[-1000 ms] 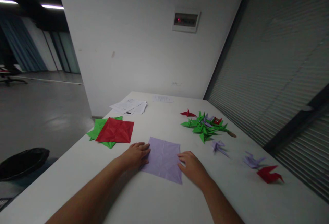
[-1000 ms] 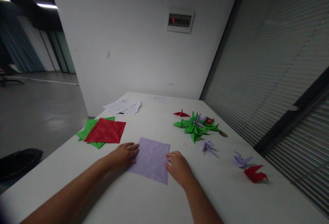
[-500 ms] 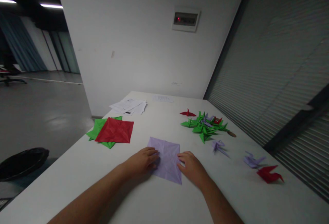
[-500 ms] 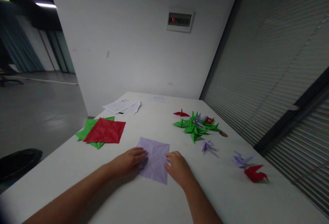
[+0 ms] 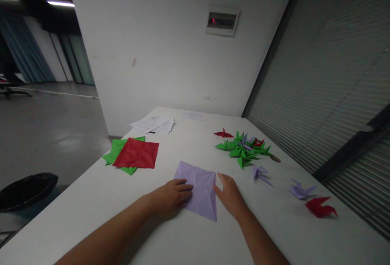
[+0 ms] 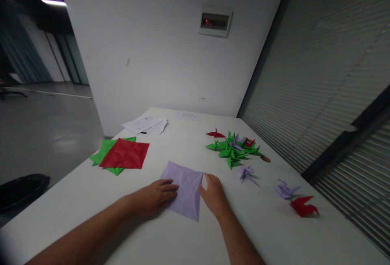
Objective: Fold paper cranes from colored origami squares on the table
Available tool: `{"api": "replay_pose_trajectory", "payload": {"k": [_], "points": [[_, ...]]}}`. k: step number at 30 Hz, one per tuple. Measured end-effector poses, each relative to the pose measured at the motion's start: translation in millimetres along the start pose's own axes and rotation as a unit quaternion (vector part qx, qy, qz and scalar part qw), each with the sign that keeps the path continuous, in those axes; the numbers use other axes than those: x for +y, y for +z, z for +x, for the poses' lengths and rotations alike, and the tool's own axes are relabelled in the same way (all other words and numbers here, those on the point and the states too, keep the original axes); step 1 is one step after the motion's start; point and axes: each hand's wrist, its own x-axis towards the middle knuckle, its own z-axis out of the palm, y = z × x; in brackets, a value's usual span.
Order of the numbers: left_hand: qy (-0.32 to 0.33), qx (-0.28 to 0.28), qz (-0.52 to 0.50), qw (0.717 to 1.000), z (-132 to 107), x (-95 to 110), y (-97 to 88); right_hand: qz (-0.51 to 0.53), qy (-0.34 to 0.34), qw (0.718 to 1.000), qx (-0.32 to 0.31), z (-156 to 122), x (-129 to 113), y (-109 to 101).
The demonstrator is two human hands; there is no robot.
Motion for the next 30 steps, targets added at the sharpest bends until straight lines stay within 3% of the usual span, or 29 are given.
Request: {"api": "replay_pose_trajectory", "payload": {"k": [3, 8, 15, 21, 24, 30], "points": [[0.004, -0.003, -0.019, 1.0, -1.1, 0.8, 0.6, 0.011, 0.042, 0.999, -0.005, 2.4, 10.0, 9.1], [-0.007, -0.012, -0.029, 0.999, -2.3, 1.9, -0.2, 0.056, 0.048, 0.997, -0.024, 5.0, 17.4, 15.4], [0.002, -0.006, -0.03, 1.0, -2.7, 4.0, -4.4, 0.148, 0.05, 0.988, -0.006, 4.1, 13.0, 16.7], [-0.004, -0.015, -0.034, 0.999, -2.2, 0.9, 1.1, 0.278, 0.066, 0.958, 0.014, 3.3, 4.8, 16.0], [-0.016, -0.031, -0.038, 0.999, -0.4, 2.0, 0.6, 0.389, 0.101, 0.915, 0.028, 5.4, 0.4, 14.8], [-0.031, -0.043, -0.048, 0.997, 2.0, 9.5, -5.3, 0.574, 0.193, 0.792, 0.081, 5.6, -12.7, 5.5]]}}
